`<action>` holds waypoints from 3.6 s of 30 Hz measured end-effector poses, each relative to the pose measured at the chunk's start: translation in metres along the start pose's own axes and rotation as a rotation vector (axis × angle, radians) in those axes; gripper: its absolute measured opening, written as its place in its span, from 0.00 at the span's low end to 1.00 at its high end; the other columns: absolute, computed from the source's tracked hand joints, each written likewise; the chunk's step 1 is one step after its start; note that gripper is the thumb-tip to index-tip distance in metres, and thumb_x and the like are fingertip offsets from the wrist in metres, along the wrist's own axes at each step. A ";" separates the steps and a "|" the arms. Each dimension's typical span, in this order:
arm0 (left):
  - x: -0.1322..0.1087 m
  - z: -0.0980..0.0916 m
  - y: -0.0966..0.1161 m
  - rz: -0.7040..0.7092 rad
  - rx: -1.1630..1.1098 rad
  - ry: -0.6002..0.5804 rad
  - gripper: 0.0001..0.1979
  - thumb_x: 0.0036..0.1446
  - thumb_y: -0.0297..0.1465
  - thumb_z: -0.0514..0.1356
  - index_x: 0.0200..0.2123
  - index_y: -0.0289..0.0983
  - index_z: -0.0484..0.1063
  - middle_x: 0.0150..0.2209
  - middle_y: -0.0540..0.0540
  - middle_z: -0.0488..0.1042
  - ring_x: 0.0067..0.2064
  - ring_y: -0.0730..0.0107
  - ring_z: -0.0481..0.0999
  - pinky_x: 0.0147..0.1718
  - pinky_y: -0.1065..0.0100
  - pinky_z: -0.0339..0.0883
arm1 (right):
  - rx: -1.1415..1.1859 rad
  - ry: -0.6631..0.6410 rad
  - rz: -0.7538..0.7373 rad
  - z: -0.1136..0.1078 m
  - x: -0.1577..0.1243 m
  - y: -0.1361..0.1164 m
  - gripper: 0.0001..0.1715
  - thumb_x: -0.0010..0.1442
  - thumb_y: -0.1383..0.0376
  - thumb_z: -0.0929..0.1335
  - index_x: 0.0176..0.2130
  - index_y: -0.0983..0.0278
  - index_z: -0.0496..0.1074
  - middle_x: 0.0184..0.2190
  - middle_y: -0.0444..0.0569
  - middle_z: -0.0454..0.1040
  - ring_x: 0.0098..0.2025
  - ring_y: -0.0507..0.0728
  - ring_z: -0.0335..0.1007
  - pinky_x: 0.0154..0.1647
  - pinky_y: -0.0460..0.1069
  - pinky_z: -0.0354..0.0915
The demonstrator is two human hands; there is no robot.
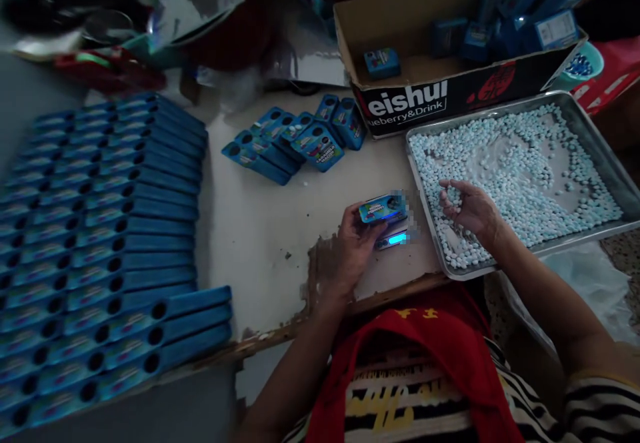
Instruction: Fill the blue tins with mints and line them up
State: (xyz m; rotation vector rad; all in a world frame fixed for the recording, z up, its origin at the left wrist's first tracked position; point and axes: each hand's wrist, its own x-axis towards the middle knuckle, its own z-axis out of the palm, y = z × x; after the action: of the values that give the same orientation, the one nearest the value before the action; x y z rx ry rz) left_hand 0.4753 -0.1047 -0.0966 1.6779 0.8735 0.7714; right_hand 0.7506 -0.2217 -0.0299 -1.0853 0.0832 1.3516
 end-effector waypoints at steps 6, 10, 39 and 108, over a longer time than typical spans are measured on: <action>-0.007 -0.033 0.008 0.021 -0.070 0.086 0.35 0.60 0.45 0.78 0.65 0.45 0.70 0.58 0.42 0.83 0.62 0.56 0.86 0.69 0.50 0.79 | -0.328 -0.037 -0.293 -0.001 -0.002 -0.002 0.13 0.53 0.64 0.79 0.40 0.59 0.80 0.32 0.43 0.77 0.33 0.53 0.71 0.36 0.47 0.73; -0.022 -0.067 0.008 -0.042 -0.043 0.238 0.33 0.58 0.40 0.78 0.62 0.42 0.72 0.53 0.42 0.84 0.54 0.59 0.88 0.62 0.54 0.83 | -0.511 -0.025 -0.457 -0.005 0.000 -0.008 0.14 0.56 0.59 0.81 0.42 0.59 0.83 0.30 0.43 0.74 0.30 0.51 0.66 0.29 0.44 0.65; -0.025 -0.058 0.011 0.048 -0.071 0.234 0.27 0.59 0.36 0.76 0.59 0.41 0.78 0.45 0.47 0.85 0.47 0.65 0.87 0.54 0.62 0.82 | -0.414 -0.033 -0.267 0.017 -0.009 -0.019 0.16 0.53 0.67 0.83 0.42 0.64 0.83 0.29 0.43 0.78 0.25 0.46 0.67 0.23 0.39 0.65; -0.036 -0.077 0.011 -0.003 -0.054 0.360 0.31 0.58 0.36 0.79 0.62 0.44 0.76 0.54 0.43 0.85 0.57 0.56 0.87 0.67 0.48 0.82 | -0.518 -0.191 -0.125 0.093 -0.042 -0.013 0.12 0.62 0.61 0.84 0.42 0.63 0.86 0.31 0.45 0.80 0.29 0.48 0.71 0.30 0.41 0.70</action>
State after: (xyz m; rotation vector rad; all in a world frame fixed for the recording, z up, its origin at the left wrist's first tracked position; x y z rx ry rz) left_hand 0.3940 -0.0987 -0.0695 1.5124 1.0903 1.1068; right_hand 0.7003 -0.1885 0.0539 -1.3544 -0.4922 1.3905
